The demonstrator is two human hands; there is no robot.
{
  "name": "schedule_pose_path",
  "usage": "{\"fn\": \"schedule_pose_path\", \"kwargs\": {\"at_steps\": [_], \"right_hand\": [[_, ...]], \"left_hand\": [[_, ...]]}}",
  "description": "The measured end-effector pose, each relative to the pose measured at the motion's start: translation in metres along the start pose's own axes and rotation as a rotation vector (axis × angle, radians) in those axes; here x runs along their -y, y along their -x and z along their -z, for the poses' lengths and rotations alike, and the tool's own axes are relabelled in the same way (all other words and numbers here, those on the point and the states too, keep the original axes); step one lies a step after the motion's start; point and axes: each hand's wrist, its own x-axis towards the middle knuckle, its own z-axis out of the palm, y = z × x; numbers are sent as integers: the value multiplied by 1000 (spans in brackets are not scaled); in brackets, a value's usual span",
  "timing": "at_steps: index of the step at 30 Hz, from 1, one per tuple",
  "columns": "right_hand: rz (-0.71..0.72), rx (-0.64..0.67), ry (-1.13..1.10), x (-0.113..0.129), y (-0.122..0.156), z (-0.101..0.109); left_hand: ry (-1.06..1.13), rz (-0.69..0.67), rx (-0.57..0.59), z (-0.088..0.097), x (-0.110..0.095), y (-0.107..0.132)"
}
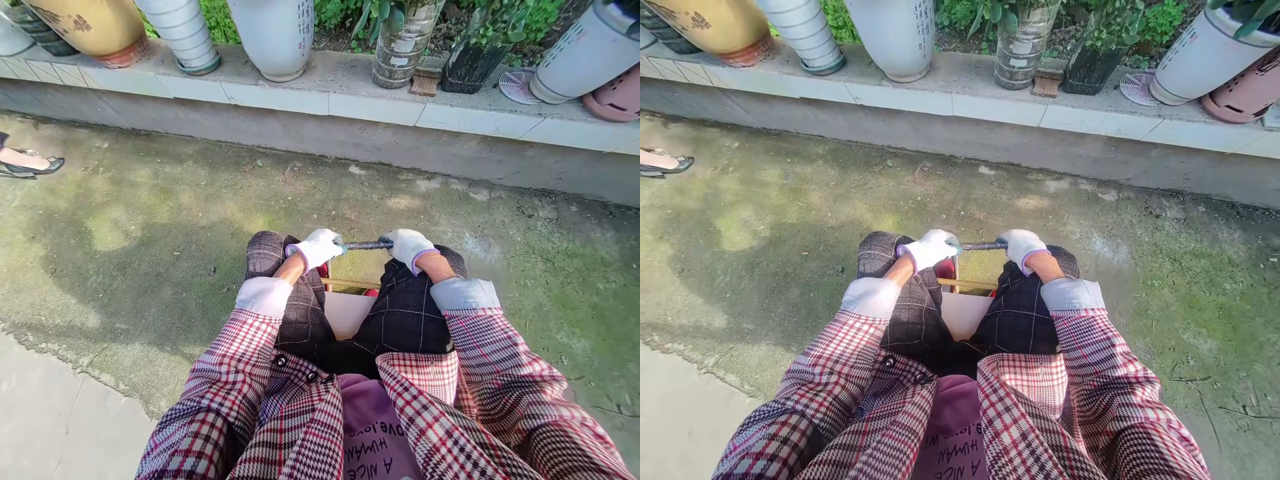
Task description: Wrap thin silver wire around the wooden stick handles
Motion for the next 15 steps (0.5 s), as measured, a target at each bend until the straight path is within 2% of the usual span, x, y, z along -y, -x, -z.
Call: {"fn": "schedule_pose_path", "kwargs": {"at_steps": [5, 11, 15], "right_hand": [[-7, 0, -12, -4, -3, -4], [1, 18, -66, -2, -5, -8], [46, 53, -178, 1, -2, -12]], "left_hand": [[-19, -50, 15, -3, -2, 1], [-78, -67, -46, -11, -6, 6], [-25, -63, -94, -15, -6, 6]]}}
